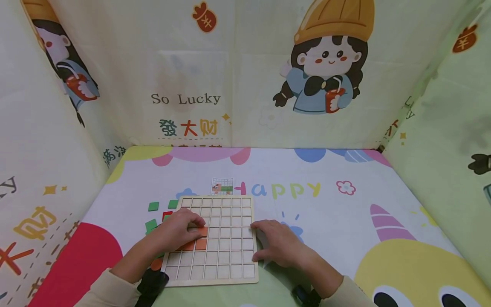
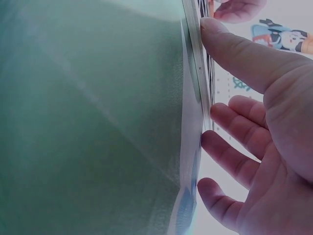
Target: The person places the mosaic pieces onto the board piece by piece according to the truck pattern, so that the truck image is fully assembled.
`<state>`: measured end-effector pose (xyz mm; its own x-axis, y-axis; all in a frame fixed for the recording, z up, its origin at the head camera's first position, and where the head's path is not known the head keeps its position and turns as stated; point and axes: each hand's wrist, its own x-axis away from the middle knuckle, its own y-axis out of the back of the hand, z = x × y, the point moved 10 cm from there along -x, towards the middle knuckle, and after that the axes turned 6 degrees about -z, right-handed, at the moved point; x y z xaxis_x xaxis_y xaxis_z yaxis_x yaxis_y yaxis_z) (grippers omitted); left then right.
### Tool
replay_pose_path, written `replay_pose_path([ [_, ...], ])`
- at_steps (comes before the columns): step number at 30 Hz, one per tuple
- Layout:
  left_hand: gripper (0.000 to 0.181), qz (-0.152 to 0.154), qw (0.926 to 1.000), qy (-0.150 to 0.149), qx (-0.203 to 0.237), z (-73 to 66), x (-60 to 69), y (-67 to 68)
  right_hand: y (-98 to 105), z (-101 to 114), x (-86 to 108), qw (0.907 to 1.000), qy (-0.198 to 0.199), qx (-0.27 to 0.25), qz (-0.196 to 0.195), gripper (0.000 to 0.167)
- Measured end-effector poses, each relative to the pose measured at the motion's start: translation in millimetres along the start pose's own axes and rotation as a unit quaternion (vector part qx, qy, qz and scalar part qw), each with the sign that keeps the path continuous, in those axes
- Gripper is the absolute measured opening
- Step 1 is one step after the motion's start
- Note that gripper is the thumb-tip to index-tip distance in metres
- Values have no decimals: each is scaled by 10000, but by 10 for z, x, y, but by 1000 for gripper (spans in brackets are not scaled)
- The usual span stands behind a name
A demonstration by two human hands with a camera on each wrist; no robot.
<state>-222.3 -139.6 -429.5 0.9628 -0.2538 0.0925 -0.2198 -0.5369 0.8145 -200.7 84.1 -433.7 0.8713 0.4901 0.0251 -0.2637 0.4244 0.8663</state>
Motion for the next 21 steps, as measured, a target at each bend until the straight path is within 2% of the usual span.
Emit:
replay_pose_path([
  [14, 20, -45, 10000, -47, -51, -1, -9, 3, 11, 6, 0, 10000, -36, -23, 54, 72],
  [21, 19, -75, 10000, 30, -49, 11, -11, 1, 1, 1, 2, 10000, -41, -30, 41, 72],
])
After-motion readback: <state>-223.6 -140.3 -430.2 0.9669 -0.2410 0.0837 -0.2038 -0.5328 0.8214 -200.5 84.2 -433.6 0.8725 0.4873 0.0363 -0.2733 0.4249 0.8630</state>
